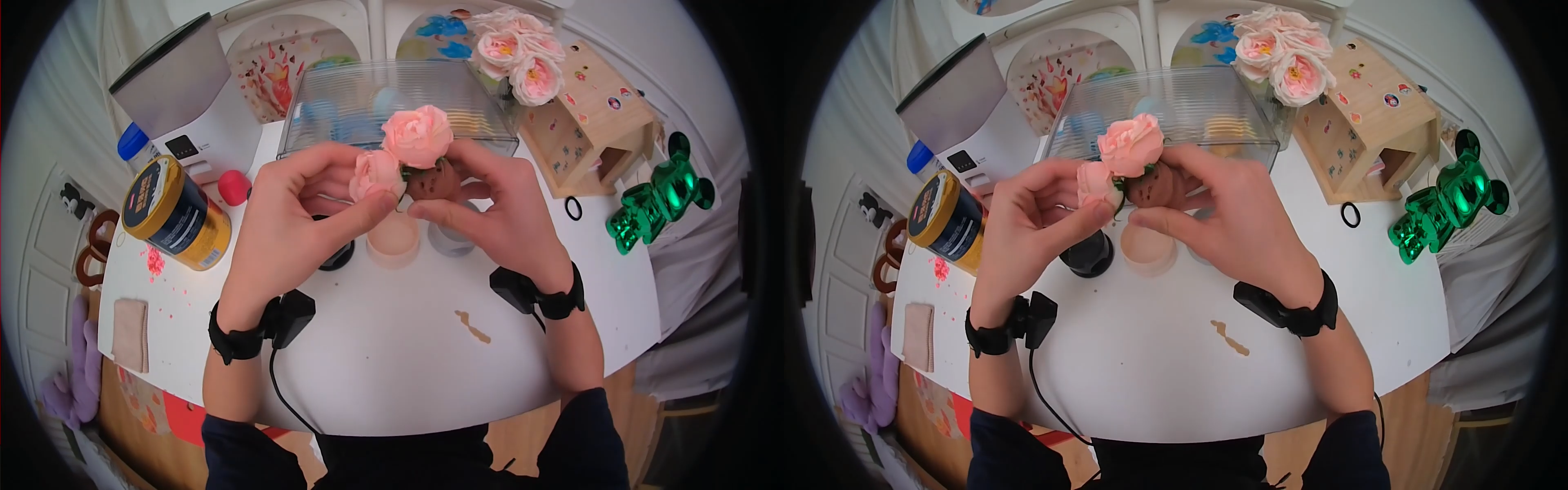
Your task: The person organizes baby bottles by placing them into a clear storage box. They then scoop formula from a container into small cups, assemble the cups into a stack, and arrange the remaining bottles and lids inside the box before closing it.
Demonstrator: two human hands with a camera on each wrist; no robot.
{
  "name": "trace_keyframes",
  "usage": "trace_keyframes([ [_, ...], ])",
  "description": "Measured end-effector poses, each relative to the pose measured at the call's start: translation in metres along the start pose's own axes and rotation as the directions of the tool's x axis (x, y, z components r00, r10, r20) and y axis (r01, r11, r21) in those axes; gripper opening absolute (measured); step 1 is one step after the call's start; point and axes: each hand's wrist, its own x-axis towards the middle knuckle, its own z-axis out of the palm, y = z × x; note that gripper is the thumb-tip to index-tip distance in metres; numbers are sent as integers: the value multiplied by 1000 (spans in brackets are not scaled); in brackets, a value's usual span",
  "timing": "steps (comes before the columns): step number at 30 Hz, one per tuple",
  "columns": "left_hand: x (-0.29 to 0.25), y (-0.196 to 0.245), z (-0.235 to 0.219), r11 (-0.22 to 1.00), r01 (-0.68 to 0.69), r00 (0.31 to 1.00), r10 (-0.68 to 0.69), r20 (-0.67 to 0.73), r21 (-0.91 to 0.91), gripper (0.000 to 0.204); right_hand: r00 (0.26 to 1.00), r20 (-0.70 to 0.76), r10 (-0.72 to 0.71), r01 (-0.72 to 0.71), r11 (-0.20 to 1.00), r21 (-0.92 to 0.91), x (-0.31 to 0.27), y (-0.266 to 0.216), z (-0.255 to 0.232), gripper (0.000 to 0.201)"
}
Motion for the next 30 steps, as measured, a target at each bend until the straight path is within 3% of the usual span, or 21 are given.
trace_keyframes([
  [5,-3,4,-3,991,-69,997,66,29,111,60,999,-11,48,-47,998,49,0,8,0,48],
  [8,-1,5,-7,997,-54,995,49,82,61,64,999,11,46,-47,994,94,0,12,2,50],
  [17,-6,13,-5,988,-155,984,155,92,1,64,992,96,84,-100,979,179,-2,15,0,50],
  [23,-4,13,-3,993,-114,989,113,92,7,63,991,100,94,-116,961,252,-2,15,0,52],
  [26,-4,10,1,989,-148,986,149,78,-9,63,982,168,91,-126,969,211,-3,13,-2,56],
  [30,-9,12,1,975,-214,973,208,100,52,63,987,151,58,-86,980,182,-3,12,2,59],
])
